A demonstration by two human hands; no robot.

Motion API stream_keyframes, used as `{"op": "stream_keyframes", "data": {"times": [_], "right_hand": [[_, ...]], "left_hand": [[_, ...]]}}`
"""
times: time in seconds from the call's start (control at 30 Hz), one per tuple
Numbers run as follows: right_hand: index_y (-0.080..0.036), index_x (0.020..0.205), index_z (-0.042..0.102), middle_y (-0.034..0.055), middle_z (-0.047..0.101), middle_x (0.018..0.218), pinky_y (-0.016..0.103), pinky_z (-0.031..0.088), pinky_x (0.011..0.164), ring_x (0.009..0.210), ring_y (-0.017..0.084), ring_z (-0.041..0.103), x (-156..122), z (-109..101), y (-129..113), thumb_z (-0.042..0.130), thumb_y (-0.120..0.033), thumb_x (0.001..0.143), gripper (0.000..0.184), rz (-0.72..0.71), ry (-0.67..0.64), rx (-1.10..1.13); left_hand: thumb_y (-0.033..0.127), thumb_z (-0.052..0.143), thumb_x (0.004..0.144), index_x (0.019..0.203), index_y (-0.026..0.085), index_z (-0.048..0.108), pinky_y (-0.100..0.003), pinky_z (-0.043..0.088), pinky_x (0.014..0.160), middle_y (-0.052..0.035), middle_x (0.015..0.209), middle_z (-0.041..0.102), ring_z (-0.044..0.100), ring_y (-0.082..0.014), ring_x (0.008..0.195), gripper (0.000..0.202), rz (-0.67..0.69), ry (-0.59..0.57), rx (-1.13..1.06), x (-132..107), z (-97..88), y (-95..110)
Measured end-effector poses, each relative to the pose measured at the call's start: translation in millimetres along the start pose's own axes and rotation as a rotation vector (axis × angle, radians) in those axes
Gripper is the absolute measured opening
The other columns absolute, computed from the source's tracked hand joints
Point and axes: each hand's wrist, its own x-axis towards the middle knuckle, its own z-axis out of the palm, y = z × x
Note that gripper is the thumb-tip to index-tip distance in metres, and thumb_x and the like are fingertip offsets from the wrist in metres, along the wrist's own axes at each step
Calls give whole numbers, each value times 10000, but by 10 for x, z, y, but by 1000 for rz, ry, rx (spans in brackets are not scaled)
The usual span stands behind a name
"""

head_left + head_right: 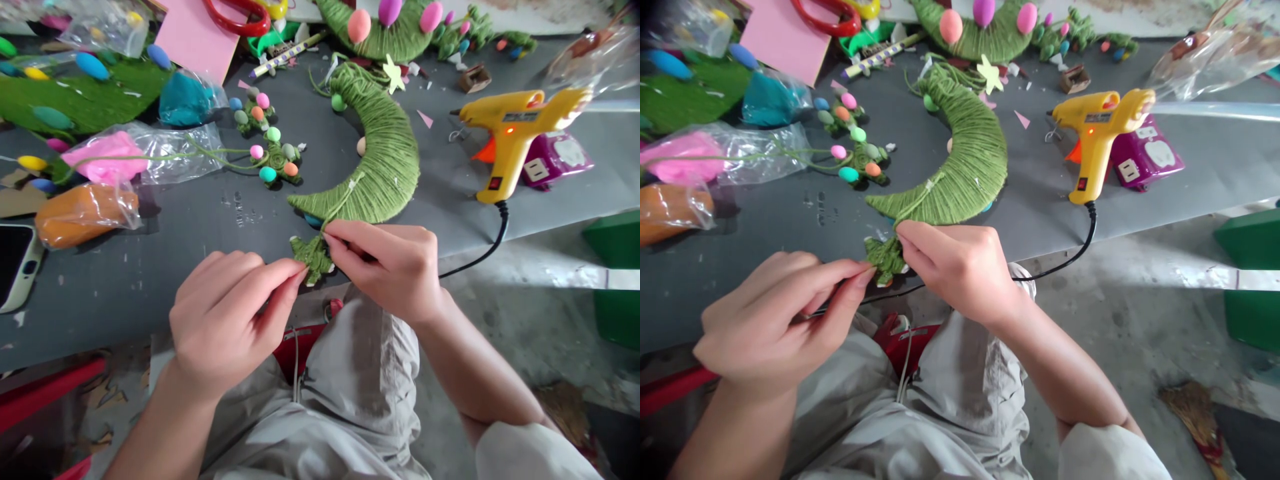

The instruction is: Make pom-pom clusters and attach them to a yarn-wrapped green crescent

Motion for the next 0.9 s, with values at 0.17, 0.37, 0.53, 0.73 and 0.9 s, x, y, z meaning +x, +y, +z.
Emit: {"op": "stream_keyframes", "data": {"times": [0.17,0.37,0.53,0.73,0.9], "right_hand": [[-189,788,720,-57,487,546,197,320,527,518,61,365,-11,-3,10,569,-134,960,235,-6,-15,-43],[-195,788,708,-54,475,557,198,320,529,531,69,349,-11,-17,15,557,-129,949,230,-5,-58,-54],[-198,786,700,-57,468,557,202,324,533,536,72,351,-19,-12,7,555,-116,940,227,7,-69,-56],[-195,775,690,-63,428,554,208,303,523,540,74,319,-7,-8,4,549,-93,924,229,-6,-60,-53],[-194,761,678,-65,404,556,207,291,511,542,75,297,-1,-10,5,553,-78,908,225,-25,-43,-58]], "left_hand": [[85,745,860,985,237,699,-318,405,567,54,626,553,474,-121,533,201,2,-5,-4,7,6,-13],[98,724,876,995,256,685,-333,400,572,45,619,560,482,-135,538,201,-3,-31,3,0,2,-26],[123,709,892,993,272,680,-335,403,570,46,616,566,500,-136,526,182,-7,-25,6,-8,3,-29],[86,715,878,1000,250,674,-339,407,577,42,629,561,479,-140,550,208,13,-37,8,8,2,-25],[93,724,872,989,248,678,-340,404,565,43,623,565,483,-141,539,200,17,-27,9,13,-2,-29]]}}
